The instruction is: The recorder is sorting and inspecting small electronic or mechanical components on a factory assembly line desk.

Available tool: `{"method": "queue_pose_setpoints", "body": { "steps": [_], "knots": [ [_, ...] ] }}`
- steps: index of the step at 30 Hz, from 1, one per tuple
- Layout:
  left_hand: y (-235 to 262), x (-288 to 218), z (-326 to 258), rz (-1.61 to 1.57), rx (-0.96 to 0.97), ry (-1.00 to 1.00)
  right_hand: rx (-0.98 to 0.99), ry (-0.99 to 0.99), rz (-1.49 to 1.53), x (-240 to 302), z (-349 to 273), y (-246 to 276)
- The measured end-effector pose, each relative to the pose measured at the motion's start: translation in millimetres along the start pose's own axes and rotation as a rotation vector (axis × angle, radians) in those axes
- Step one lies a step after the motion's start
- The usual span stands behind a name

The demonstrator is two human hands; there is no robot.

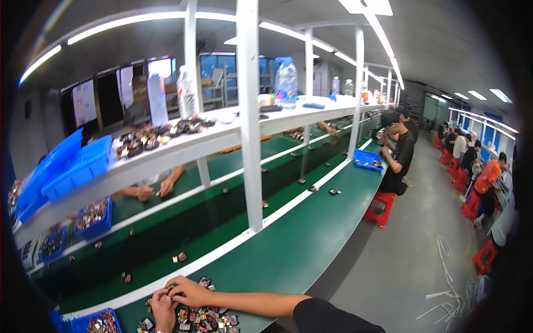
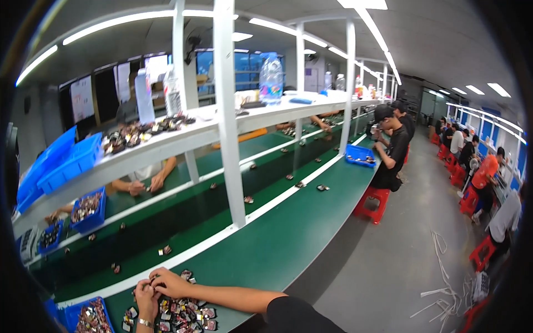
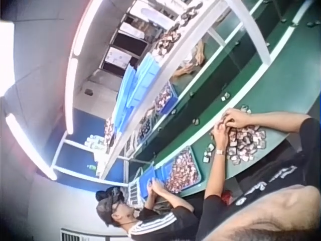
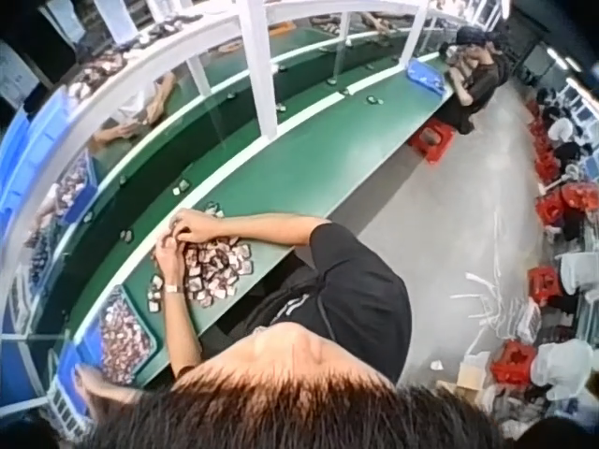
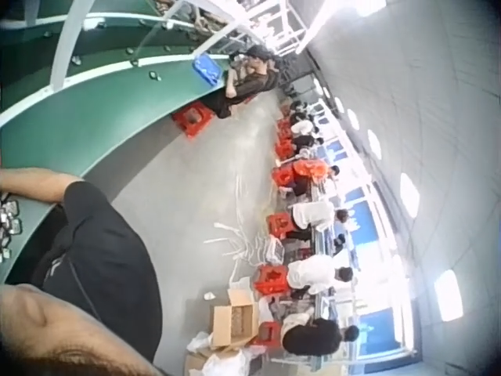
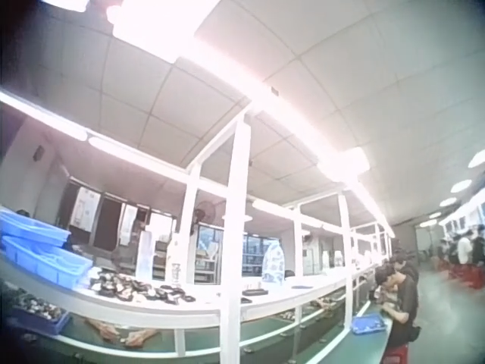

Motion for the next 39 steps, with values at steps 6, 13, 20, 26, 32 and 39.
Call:
{"method": "queue_pose_setpoints", "body": {
  "steps": [6,13,20,26,32,39],
  "knots": [
    [4,-12,-17,0.041,-0.063,0.083,0.001,-0.017,0.063,-2,4,-12],
    [-41,-14,3,-0.134,0.16,0.061,-0.074,-0.036,-0.091,7,4,23],
    [-20,-17,-11,-0.083,0.108,0.093,-0.092,-0.048,-0.053,11,7,3],
    [-20,-15,-8,-0.103,0.077,0.107,-0.063,-0.047,-0.077,15,8,8],
    [-22,-10,-9,-0.092,0.08,0.144,-0.198,-0.022,-0.1,16,8,16],
    [-24,-13,-9,-0.084,0.075,0.167,-0.256,-0.032,-0.12,17,8,17]
  ]
}}
Point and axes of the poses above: each hand's wrist, its own z-axis towards the middle knuckle, its own y-axis out of the back of the hand, x = y × z, the point moved 10 cm from there along z, towards the middle knuckle, and after that the axes turned 6 degrees about z, right-handed, at the moved point
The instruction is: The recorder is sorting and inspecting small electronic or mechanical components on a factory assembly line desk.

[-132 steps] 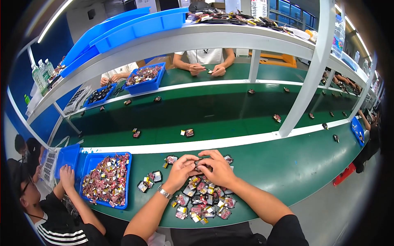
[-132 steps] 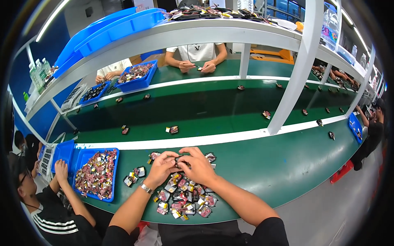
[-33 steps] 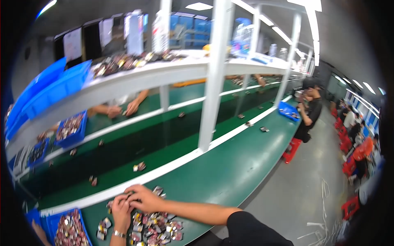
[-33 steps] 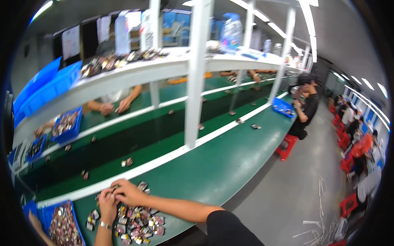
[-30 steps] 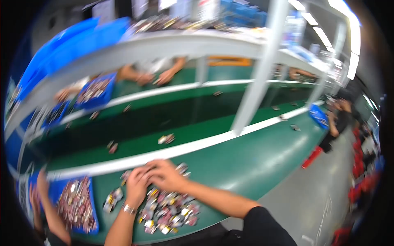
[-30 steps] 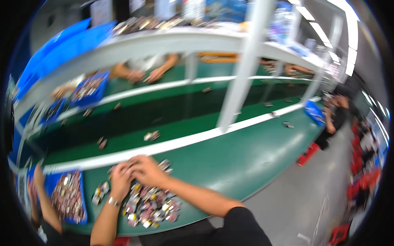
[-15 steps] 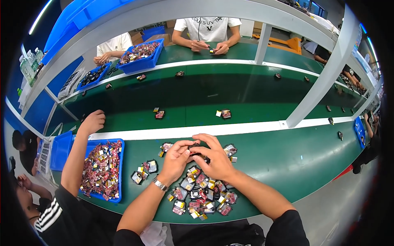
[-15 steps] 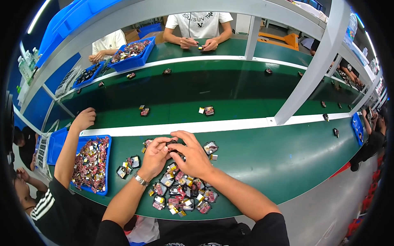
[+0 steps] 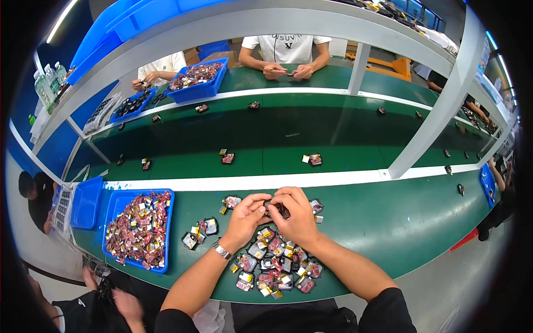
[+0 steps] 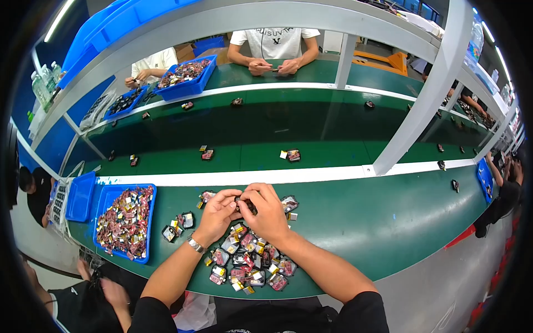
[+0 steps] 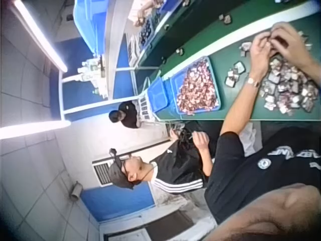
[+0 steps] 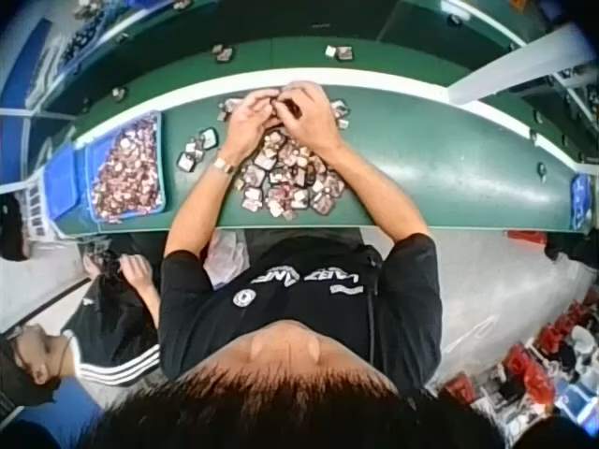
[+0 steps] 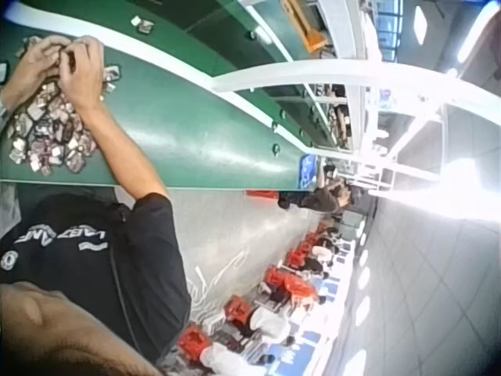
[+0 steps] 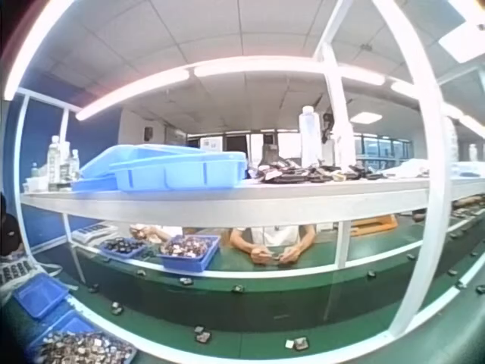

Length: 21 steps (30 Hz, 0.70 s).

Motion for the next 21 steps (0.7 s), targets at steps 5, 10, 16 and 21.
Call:
{"method": "queue_pose_setpoints", "body": {
  "steps": [5,10,16,21],
  "knots": [
    [4,1,-1,0.092,-0.075,0.011,-0.018,-0.135,0.073,-17,-8,-4],
    [16,4,-1,0.18,-0.209,-0.01,0.016,-0.196,0.182,-23,-9,-6],
    [13,-4,-2,0.355,-0.232,-0.12,0.091,-0.307,0.145,-33,-10,-11],
    [5,-8,-2,0.25,-0.203,-0.14,0.143,-0.253,0.155,-34,5,-7]
  ]
}}
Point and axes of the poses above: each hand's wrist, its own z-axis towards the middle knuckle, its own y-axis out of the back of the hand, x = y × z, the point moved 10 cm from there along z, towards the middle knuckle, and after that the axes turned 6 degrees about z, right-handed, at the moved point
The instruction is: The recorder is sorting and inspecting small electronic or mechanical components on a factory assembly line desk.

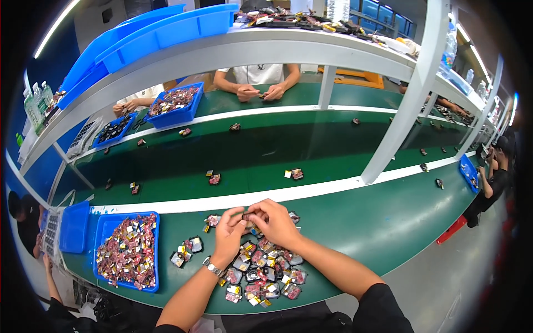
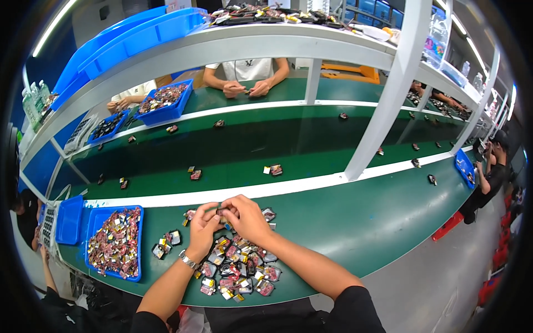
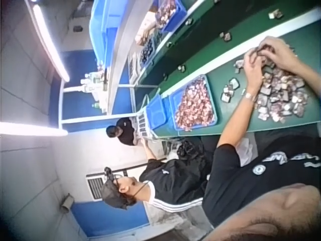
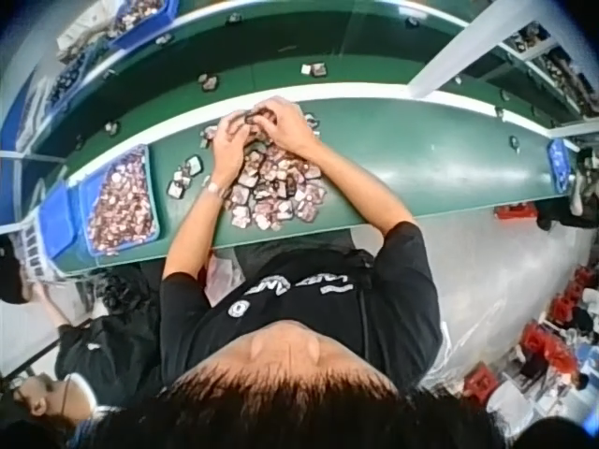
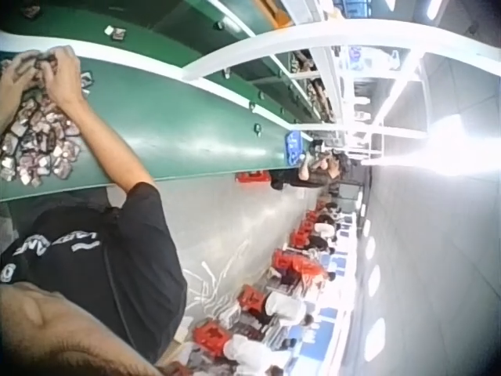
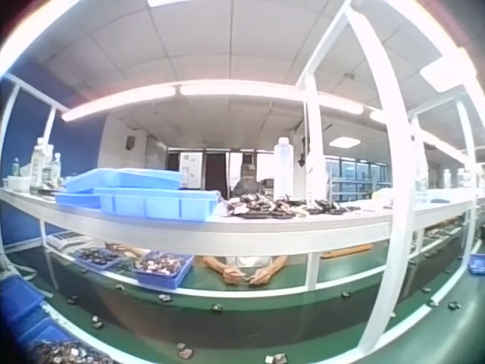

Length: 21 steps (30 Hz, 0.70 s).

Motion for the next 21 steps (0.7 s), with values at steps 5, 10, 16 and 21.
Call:
{"method": "queue_pose_setpoints", "body": {
  "steps": [5,10,16,21],
  "knots": [
    [6,-6,2,-0.016,-0.057,-0.058,-0.217,-0.159,-0.139,-82,71,46],
    [4,1,3,0.023,-0.018,-0.038,-0.294,-0.209,-0.364,-121,95,54],
    [-5,1,3,-0.009,0.076,-0.041,-0.469,0.048,-0.524,-69,61,131],
    [-4,2,4,0.042,0.091,-0.032,-0.39,-0.279,-0.748,-113,23,160]
  ]
}}
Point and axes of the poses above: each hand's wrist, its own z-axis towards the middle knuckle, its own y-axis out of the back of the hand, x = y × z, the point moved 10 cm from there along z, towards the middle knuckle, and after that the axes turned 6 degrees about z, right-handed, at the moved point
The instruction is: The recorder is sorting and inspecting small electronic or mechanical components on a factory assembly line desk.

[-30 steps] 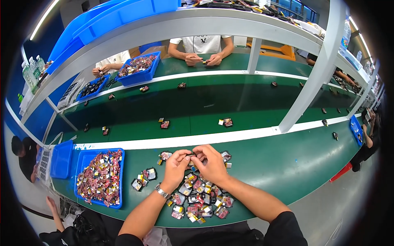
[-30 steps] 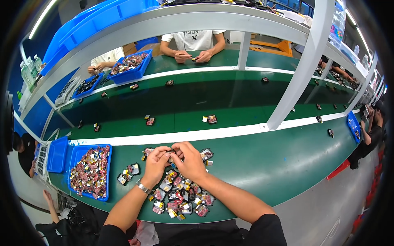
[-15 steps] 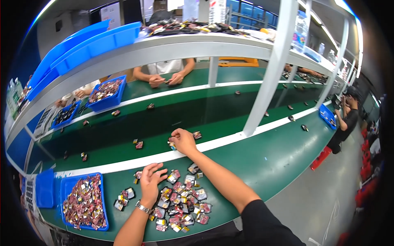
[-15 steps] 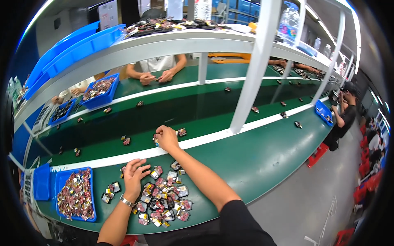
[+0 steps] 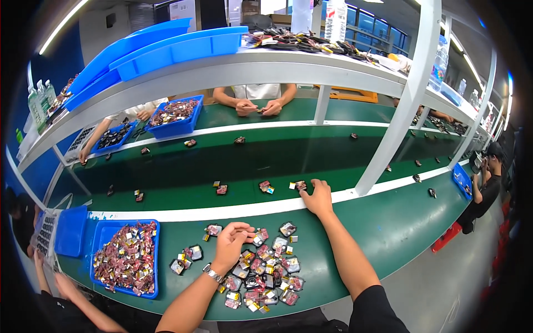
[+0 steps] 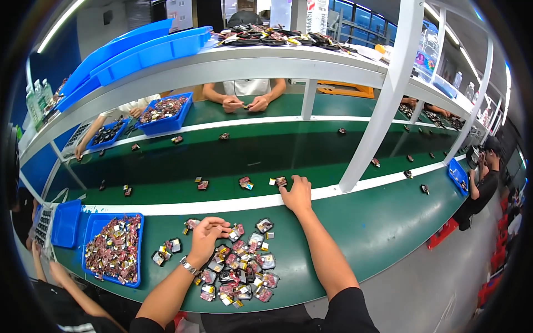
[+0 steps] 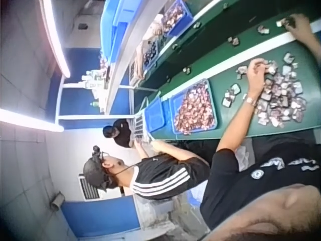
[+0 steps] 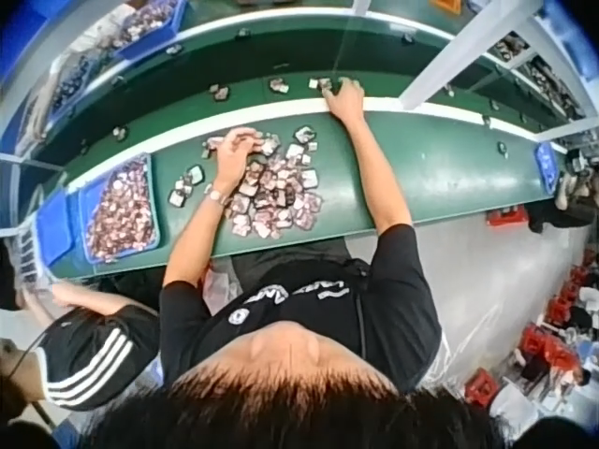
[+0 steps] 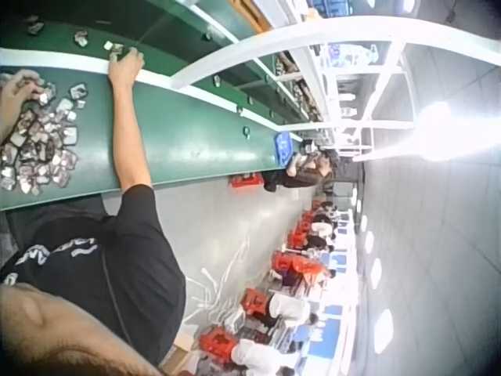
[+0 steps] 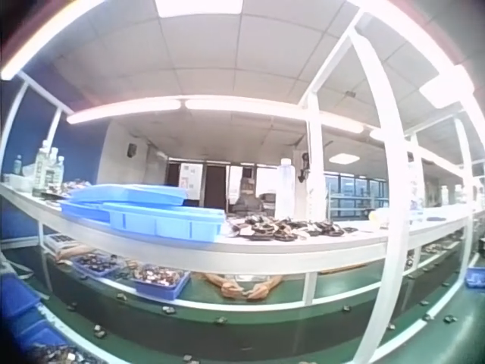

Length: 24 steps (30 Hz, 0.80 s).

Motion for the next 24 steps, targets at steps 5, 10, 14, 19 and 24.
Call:
{"method": "queue_pose_setpoints", "body": {
  "steps": [5,10,14,19,24],
  "knots": [
    [8,3,-7,-0.023,-0.024,0.016,0.071,-0.059,-0.082,21,3,-17],
    [-4,7,1,-0.058,-0.005,0.03,0.048,0.021,0.166,6,2,-7],
    [8,3,-2,-0.002,-0.035,0.031,0.154,0.373,0.472,106,-49,17],
    [11,8,-5,-0.258,0.058,0.182,0.579,0.58,0.724,179,-111,6],
    [0,1,-8,-0.134,0.195,0.223,0.71,0.578,0.633,186,-126,-1]
  ]
}}
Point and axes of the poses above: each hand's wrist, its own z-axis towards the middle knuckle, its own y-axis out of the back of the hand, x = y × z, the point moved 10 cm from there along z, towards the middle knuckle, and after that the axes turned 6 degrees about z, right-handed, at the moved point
